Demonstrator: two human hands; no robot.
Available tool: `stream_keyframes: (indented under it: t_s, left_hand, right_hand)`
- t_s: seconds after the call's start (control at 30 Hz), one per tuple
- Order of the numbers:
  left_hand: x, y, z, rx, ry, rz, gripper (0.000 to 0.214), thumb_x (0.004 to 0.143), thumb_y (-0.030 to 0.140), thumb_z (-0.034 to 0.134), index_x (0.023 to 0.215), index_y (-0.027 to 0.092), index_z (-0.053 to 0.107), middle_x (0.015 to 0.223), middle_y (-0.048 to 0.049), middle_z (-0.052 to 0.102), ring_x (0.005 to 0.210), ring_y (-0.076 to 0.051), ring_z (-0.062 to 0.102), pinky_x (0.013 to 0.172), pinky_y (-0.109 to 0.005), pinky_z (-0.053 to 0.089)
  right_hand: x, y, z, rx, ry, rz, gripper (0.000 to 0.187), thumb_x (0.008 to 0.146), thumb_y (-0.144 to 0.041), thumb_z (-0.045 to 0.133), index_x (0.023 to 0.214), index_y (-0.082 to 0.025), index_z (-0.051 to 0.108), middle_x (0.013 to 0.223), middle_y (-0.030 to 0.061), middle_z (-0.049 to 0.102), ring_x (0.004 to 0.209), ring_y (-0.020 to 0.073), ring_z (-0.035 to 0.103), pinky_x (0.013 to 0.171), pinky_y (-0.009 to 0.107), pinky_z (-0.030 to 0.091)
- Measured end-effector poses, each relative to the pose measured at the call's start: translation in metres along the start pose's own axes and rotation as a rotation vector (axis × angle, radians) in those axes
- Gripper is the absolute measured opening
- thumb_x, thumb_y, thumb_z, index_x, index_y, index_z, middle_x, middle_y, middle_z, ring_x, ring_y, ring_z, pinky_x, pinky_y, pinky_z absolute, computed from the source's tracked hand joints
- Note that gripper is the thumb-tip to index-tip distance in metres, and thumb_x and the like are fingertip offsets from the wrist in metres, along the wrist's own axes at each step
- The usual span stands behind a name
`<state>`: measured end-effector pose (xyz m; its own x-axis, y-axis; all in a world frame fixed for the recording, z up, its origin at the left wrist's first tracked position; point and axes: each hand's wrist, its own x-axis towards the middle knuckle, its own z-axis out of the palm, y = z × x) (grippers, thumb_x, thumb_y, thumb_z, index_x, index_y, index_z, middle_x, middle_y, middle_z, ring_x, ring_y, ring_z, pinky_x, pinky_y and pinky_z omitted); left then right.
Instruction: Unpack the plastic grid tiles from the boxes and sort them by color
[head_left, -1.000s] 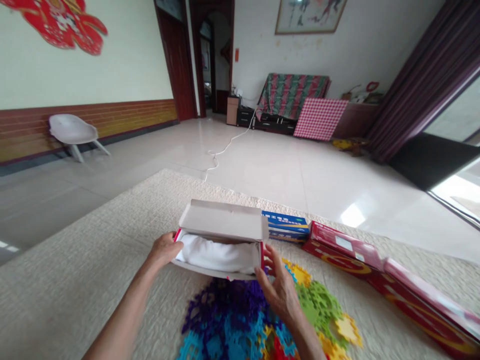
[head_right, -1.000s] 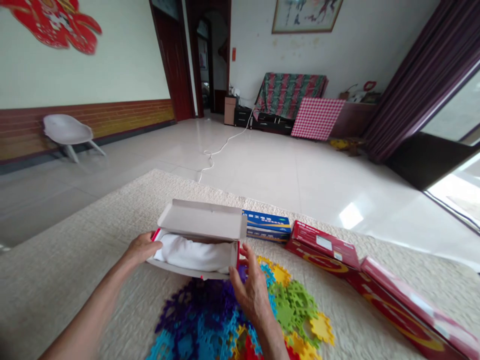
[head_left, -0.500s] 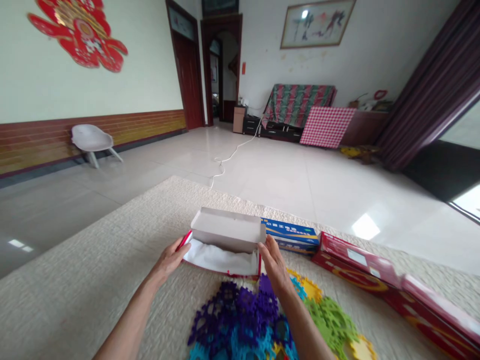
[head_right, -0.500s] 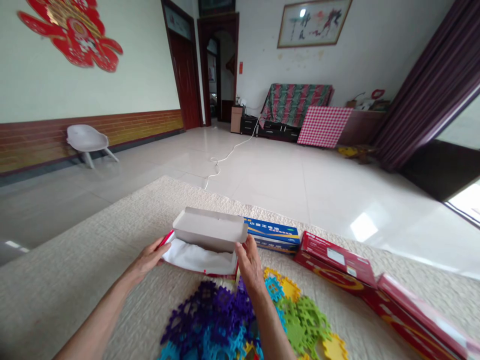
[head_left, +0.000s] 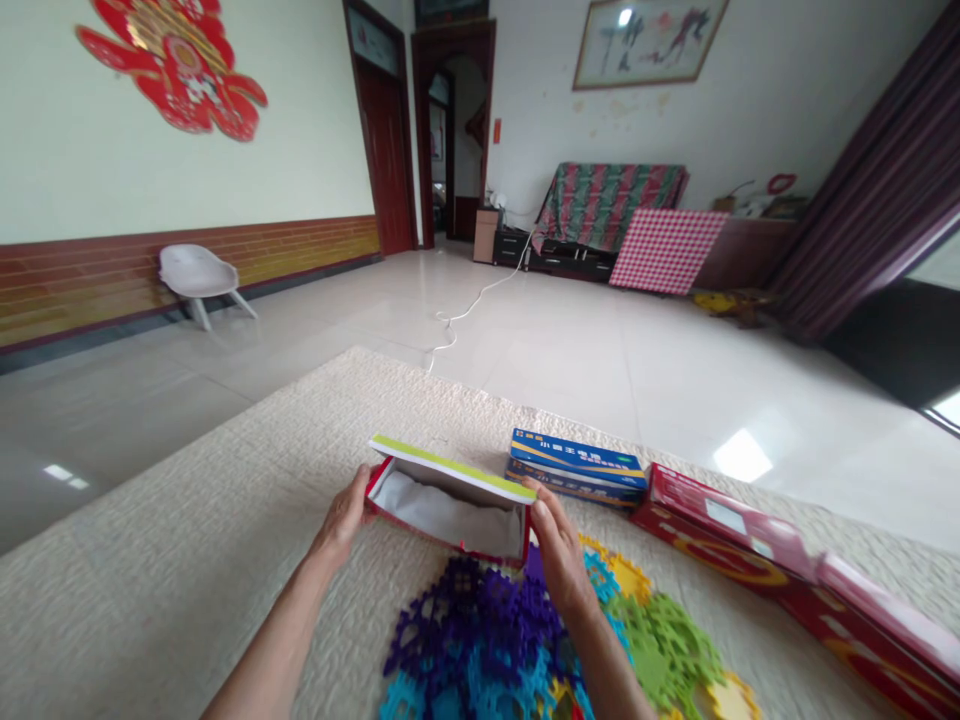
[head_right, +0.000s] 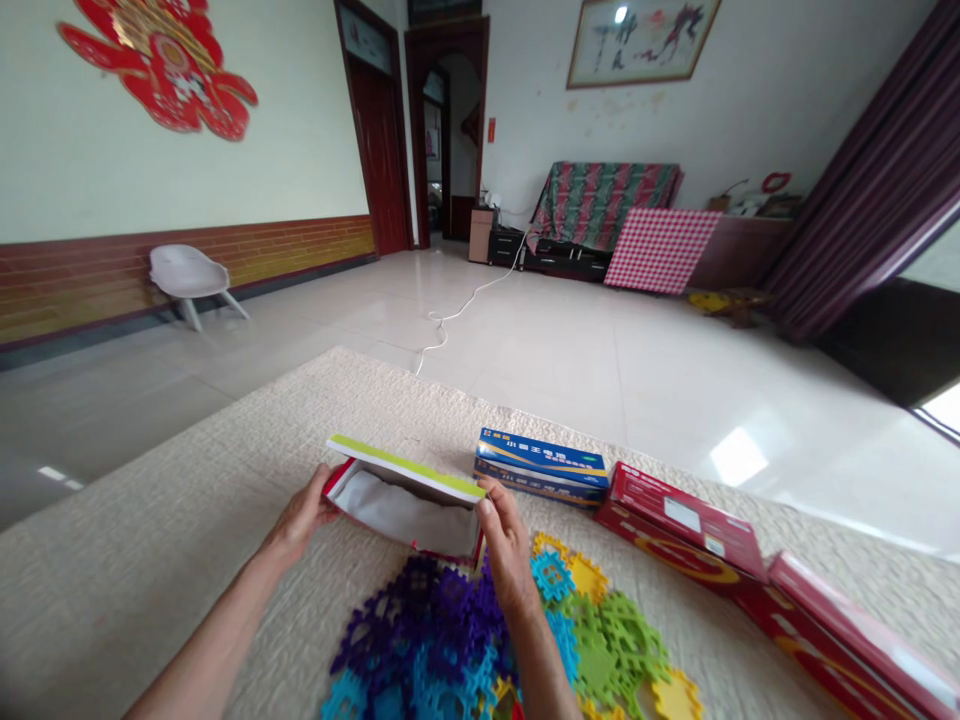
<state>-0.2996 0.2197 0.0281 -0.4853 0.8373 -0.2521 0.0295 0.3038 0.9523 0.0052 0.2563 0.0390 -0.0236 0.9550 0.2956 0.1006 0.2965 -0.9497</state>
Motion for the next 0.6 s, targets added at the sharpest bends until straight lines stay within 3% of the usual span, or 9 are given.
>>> stream_keyframes:
  t_s: [0.13,0.4,0.6]
  left_hand:
    - [-0.003,0.000,-0.002,-0.023,-0.033,-0.028,0.083,0.077,0.079,0.035,0.117,0.012,0.062,0.095,-0.0103,0.073,0.085,-0.024,0.068,0.074,-0.033,0.051]
    - [-0.003,0.001,-0.012,-0.107,-0.147,-0.039,0.086,0.077,0.081,0.029,0.119,0.014,0.062,0.099,-0.0123,0.073,0.092,-0.025,0.068,0.083,-0.039,0.050]
    - [-0.004,0.003,-0.009,0.051,-0.111,0.025,0.077,0.079,0.076,0.038,0.116,0.014,0.064,0.110,-0.0146,0.072,0.099,-0.027,0.068,0.083,-0.037,0.052]
  right_hand:
    - [-0.008,0.007,-0.001,-0.058,-0.110,-0.009,0.038,0.086,-0.049,0.060,0.114,-0.023,0.067,0.134,0.0110,0.058,0.127,0.0276,0.052,0.100,0.042,0.047]
    - [-0.008,0.023,0.003,-0.190,-0.122,-0.122,0.036,0.084,-0.038,0.062,0.116,-0.021,0.061,0.140,0.0133,0.051,0.133,0.0283,0.045,0.110,0.049,0.036]
    - [-0.013,0.024,0.003,-0.266,-0.143,-0.188,0.036,0.085,-0.034,0.062,0.119,-0.022,0.058,0.144,0.0132,0.046,0.134,0.0286,0.043,0.110,0.049,0.036]
